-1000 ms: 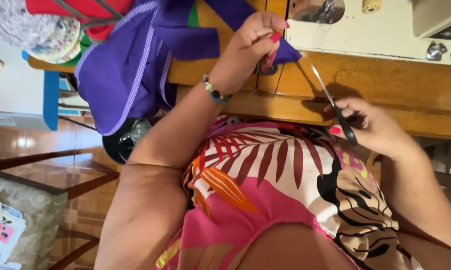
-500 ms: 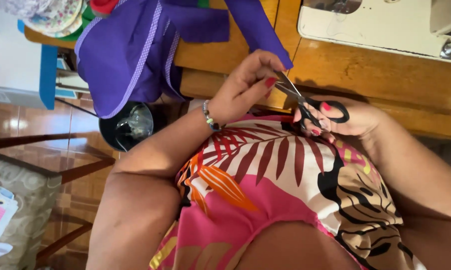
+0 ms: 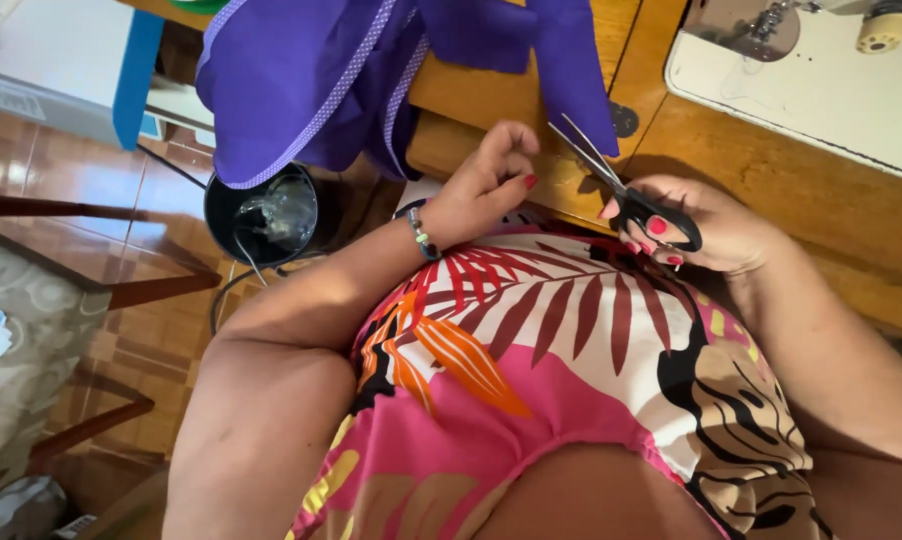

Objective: Folding and cutting purple fabric strips into smaller pieces at a sewing workstation.

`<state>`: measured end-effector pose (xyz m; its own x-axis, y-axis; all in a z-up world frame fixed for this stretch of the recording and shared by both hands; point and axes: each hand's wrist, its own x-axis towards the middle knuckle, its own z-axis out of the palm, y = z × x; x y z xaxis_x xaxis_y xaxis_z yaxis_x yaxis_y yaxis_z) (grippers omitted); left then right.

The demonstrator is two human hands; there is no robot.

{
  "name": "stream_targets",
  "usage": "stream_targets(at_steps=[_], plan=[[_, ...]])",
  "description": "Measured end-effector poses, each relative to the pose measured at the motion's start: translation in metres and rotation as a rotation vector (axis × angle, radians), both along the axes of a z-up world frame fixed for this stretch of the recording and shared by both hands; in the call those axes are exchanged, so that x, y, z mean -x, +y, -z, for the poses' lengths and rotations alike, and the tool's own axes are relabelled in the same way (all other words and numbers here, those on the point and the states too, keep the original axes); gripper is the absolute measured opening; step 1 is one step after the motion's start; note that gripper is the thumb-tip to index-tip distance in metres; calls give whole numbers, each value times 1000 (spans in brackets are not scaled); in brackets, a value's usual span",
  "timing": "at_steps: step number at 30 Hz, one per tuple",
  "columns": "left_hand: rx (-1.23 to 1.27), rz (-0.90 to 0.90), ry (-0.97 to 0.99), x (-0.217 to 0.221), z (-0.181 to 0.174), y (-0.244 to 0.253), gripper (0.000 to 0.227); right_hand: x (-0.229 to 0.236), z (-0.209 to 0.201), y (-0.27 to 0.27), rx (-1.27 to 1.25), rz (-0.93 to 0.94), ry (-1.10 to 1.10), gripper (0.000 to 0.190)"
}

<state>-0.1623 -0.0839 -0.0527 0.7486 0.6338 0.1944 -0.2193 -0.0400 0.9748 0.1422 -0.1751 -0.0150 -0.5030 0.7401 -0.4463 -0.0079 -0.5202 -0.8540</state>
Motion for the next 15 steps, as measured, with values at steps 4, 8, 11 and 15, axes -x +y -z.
stream_targets(at_steps=[4,8,11,15], plan=[[5,-100,134,-5,8,2,21,7,-2,6,-152,-34,-189,43],[-40,-90,127,-9,19,4,13,9,4,8,-128,34,-179,41],[-27,-78,97,-9,22,4,12,13,-1,12,-198,-30,-389,48],[-46,-74,122,-8,25,5,13,24,-12,15,-185,-14,-454,48]])
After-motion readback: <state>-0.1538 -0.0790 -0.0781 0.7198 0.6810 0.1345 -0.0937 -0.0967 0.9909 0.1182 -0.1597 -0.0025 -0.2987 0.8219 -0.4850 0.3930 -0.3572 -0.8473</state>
